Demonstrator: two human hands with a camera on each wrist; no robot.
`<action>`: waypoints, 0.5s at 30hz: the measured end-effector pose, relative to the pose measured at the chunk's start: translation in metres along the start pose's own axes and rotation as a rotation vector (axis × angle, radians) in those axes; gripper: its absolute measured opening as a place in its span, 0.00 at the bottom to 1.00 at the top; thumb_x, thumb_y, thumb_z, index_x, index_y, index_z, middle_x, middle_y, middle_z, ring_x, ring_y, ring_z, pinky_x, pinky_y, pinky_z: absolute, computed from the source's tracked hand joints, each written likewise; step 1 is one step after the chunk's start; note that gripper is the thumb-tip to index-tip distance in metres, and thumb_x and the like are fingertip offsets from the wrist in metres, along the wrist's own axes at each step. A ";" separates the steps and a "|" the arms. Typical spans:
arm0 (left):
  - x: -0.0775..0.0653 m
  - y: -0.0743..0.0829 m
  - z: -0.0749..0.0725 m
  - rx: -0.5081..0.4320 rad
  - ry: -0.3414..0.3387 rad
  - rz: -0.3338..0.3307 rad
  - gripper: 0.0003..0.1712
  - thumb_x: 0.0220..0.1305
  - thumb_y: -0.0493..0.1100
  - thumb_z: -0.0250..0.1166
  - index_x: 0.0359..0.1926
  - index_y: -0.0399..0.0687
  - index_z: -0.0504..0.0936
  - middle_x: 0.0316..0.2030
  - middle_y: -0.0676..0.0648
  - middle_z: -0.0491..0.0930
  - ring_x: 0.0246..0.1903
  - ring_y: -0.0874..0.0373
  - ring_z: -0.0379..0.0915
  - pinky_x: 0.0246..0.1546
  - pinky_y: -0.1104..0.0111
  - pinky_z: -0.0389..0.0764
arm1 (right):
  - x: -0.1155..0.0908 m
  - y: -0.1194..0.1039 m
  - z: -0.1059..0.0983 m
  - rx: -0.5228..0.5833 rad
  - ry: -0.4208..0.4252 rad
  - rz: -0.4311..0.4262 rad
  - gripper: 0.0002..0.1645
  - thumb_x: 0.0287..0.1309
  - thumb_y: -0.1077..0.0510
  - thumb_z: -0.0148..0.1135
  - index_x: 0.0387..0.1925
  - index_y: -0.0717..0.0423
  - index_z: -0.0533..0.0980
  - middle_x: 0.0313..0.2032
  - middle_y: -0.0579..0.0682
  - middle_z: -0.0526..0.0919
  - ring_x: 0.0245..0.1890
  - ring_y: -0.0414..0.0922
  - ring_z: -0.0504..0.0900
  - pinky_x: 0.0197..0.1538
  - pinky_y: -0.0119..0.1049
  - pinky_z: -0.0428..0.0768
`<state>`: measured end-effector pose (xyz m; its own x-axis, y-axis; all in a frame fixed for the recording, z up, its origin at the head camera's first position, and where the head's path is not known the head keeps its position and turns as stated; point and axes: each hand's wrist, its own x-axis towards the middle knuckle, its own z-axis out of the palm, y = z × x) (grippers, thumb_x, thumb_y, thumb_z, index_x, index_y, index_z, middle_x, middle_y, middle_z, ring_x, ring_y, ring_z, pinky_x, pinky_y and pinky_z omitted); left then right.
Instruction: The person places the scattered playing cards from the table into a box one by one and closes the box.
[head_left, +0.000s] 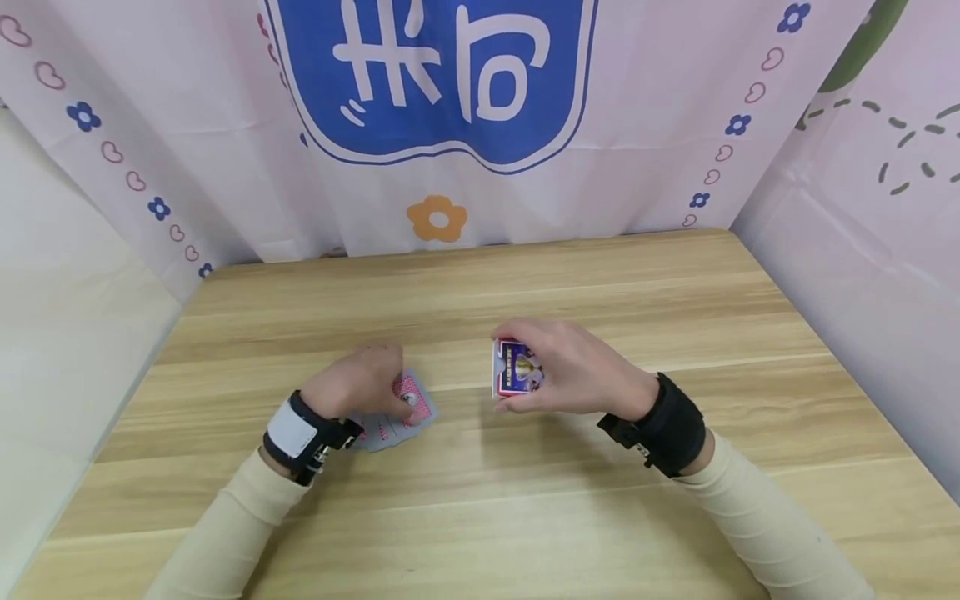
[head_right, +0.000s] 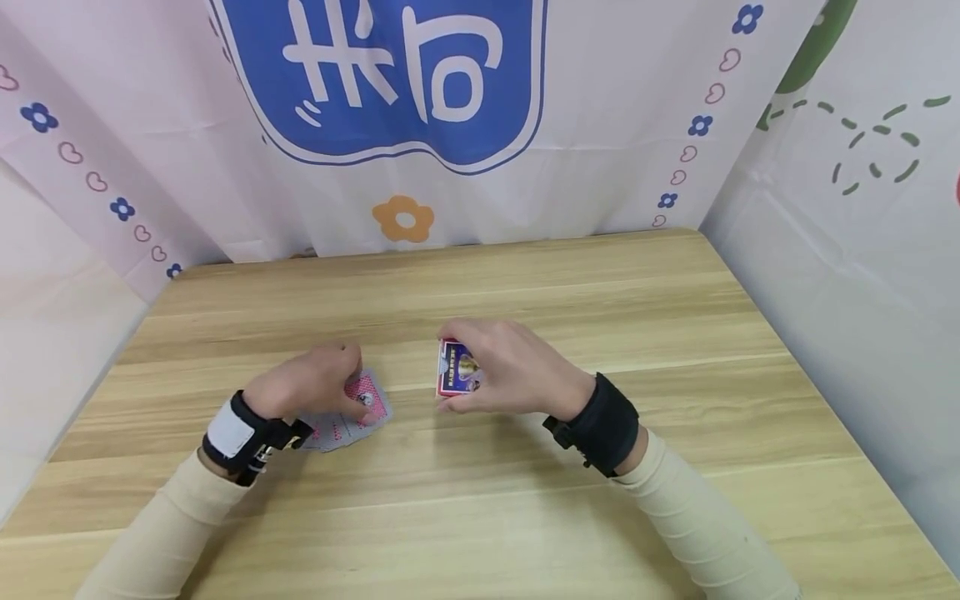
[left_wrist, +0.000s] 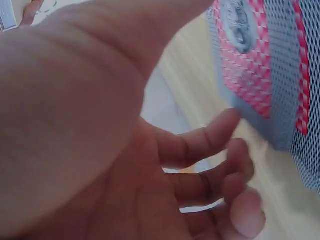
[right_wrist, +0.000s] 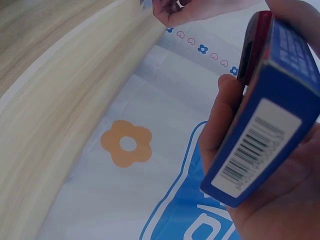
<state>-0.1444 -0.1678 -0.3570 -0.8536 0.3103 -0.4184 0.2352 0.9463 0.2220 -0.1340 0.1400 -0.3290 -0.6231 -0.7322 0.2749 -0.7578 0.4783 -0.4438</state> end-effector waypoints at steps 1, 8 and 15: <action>0.001 0.001 0.000 -0.004 -0.002 0.009 0.28 0.55 0.53 0.81 0.40 0.42 0.73 0.33 0.47 0.74 0.33 0.54 0.70 0.30 0.67 0.71 | 0.000 0.000 0.000 0.002 -0.002 0.002 0.44 0.47 0.44 0.85 0.62 0.57 0.75 0.45 0.49 0.86 0.37 0.37 0.82 0.41 0.30 0.83; 0.001 0.012 0.001 -0.148 -0.051 0.227 0.19 0.72 0.52 0.69 0.49 0.43 0.75 0.35 0.50 0.74 0.34 0.59 0.72 0.35 0.67 0.75 | -0.001 0.000 0.002 0.031 -0.007 -0.002 0.44 0.47 0.45 0.85 0.62 0.57 0.75 0.45 0.49 0.86 0.37 0.37 0.82 0.41 0.29 0.83; -0.013 0.026 -0.014 -0.596 0.027 0.330 0.20 0.77 0.51 0.63 0.61 0.47 0.74 0.42 0.46 0.83 0.38 0.53 0.78 0.43 0.59 0.80 | -0.001 0.001 0.002 0.047 -0.007 -0.005 0.45 0.48 0.43 0.85 0.63 0.58 0.75 0.44 0.49 0.86 0.36 0.36 0.81 0.39 0.27 0.82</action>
<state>-0.1336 -0.1483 -0.3339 -0.7943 0.5645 -0.2246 0.1959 0.5879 0.7849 -0.1338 0.1398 -0.3308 -0.6180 -0.7380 0.2709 -0.7507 0.4515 -0.4824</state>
